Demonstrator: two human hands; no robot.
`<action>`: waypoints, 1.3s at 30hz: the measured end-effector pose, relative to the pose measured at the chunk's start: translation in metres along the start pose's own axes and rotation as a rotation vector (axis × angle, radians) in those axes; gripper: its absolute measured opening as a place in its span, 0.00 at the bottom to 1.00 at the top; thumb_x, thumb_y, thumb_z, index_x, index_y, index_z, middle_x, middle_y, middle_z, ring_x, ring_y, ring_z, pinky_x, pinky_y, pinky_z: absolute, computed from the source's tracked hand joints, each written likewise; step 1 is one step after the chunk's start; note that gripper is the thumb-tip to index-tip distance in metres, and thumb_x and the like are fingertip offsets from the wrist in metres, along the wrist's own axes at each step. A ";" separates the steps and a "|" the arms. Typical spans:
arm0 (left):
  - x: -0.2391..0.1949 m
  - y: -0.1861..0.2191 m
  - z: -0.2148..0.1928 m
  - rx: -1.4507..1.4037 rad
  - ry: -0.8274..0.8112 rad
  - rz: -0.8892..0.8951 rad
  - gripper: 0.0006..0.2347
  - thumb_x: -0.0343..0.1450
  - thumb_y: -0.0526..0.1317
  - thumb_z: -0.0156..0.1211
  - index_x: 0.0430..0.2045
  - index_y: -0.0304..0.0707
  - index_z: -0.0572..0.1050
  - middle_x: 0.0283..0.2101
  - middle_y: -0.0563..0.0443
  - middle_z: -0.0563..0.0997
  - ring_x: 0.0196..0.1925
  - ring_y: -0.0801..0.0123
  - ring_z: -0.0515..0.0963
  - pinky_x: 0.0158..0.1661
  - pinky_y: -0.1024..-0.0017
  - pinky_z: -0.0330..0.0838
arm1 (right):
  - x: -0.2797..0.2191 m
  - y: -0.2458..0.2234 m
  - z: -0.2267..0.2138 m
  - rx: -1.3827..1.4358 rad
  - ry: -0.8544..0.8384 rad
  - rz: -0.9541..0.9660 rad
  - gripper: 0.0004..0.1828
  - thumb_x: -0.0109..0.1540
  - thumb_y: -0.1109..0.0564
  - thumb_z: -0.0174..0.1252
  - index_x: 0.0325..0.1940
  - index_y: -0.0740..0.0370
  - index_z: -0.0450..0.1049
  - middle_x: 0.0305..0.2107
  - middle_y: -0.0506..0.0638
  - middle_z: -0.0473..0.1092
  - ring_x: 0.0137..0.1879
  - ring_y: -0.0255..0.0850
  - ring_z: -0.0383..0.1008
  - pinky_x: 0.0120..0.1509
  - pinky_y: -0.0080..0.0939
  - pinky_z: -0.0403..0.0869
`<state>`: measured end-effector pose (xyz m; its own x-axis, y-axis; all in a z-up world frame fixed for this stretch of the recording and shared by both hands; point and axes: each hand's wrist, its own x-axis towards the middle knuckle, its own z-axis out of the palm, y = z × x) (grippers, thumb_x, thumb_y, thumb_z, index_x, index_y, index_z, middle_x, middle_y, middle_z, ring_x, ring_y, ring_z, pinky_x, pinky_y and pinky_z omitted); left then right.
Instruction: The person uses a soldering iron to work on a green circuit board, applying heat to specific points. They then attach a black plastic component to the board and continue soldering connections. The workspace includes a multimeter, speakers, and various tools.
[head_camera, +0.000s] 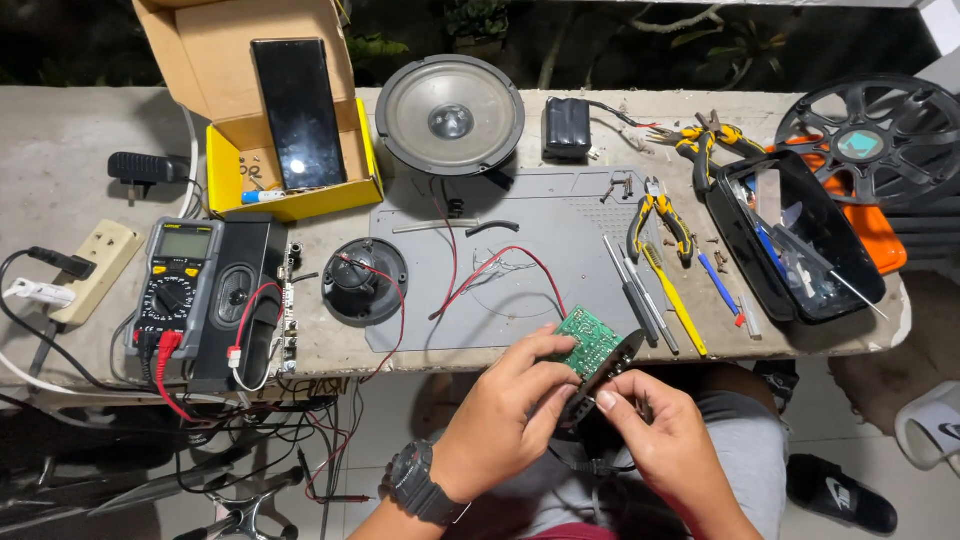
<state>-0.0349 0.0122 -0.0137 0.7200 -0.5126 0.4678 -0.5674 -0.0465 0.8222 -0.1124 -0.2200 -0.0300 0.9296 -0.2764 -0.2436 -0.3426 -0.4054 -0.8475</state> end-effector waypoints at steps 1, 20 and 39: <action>0.001 0.001 0.001 0.015 0.027 0.009 0.04 0.83 0.29 0.58 0.47 0.31 0.79 0.65 0.30 0.81 0.75 0.32 0.80 0.78 0.44 0.73 | 0.000 0.002 0.000 -0.002 -0.001 -0.023 0.09 0.69 0.52 0.71 0.37 0.56 0.90 0.28 0.38 0.78 0.37 0.30 0.70 0.48 0.35 0.71; 0.003 0.007 0.005 0.098 0.004 0.004 0.07 0.86 0.33 0.47 0.51 0.28 0.73 0.66 0.23 0.80 0.79 0.24 0.74 0.75 0.41 0.73 | -0.002 -0.003 0.008 0.270 0.072 0.047 0.06 0.67 0.59 0.76 0.38 0.65 0.91 0.24 0.47 0.80 0.27 0.34 0.70 0.32 0.37 0.71; 0.030 0.005 -0.011 -0.003 -0.133 -0.266 0.06 0.78 0.35 0.65 0.46 0.44 0.85 0.57 0.44 0.87 0.75 0.51 0.83 0.69 0.57 0.75 | -0.004 -0.003 -0.002 0.099 0.040 -0.075 0.06 0.64 0.58 0.76 0.44 0.58 0.95 0.31 0.41 0.83 0.31 0.31 0.70 0.39 0.34 0.69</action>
<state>-0.0116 0.0061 0.0076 0.7844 -0.5908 0.1888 -0.3639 -0.1918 0.9115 -0.1156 -0.2192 -0.0254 0.9453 -0.2841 -0.1604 -0.2555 -0.3388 -0.9055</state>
